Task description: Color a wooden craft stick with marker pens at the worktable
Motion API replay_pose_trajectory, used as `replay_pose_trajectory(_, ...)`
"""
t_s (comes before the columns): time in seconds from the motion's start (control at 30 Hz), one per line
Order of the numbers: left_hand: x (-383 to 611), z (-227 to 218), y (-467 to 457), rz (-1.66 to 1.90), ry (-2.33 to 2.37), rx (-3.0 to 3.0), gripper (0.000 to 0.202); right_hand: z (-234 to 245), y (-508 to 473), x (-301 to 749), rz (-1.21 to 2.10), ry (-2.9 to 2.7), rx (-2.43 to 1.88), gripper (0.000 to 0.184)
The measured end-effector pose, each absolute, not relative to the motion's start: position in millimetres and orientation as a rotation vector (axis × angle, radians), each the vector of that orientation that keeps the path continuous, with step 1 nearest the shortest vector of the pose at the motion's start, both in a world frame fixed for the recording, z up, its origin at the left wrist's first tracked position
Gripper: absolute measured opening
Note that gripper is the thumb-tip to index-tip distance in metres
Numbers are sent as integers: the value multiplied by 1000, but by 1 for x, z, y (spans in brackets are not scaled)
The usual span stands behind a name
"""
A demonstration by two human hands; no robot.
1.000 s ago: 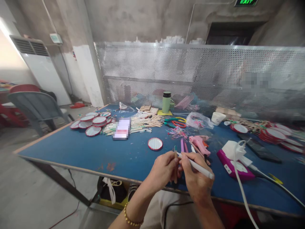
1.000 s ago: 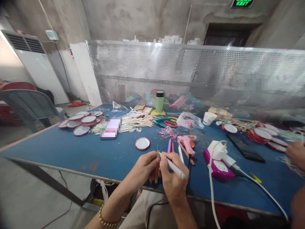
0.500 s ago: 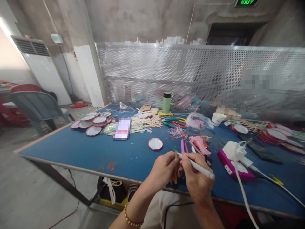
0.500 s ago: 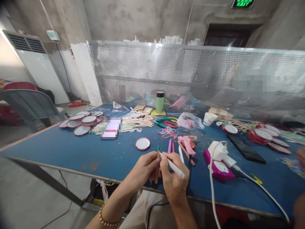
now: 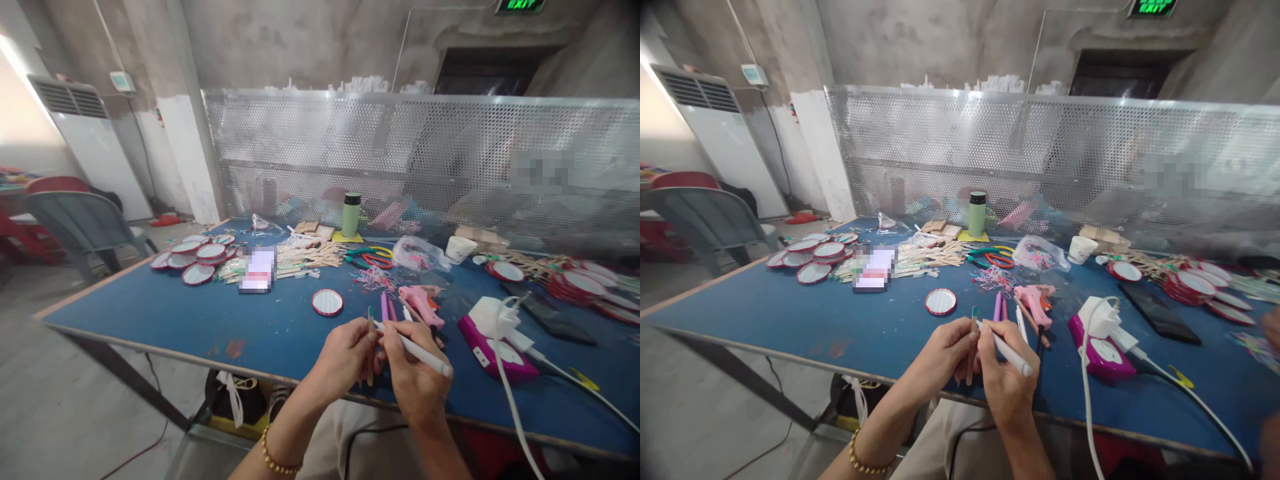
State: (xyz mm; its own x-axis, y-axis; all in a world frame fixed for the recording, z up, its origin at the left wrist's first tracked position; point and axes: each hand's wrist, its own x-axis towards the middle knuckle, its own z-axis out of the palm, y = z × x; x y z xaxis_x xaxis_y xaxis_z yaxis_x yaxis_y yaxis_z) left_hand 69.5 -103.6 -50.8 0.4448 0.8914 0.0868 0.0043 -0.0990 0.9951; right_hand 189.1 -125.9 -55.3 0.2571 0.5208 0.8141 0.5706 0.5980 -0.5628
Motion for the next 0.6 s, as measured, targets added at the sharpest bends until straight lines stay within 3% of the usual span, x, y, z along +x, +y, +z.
replay_pose_trajectory(0.6, 69, -53, -104, 909, 816, 1484, 34, -52, -127, 188, 86, -1293, -1028, 19)
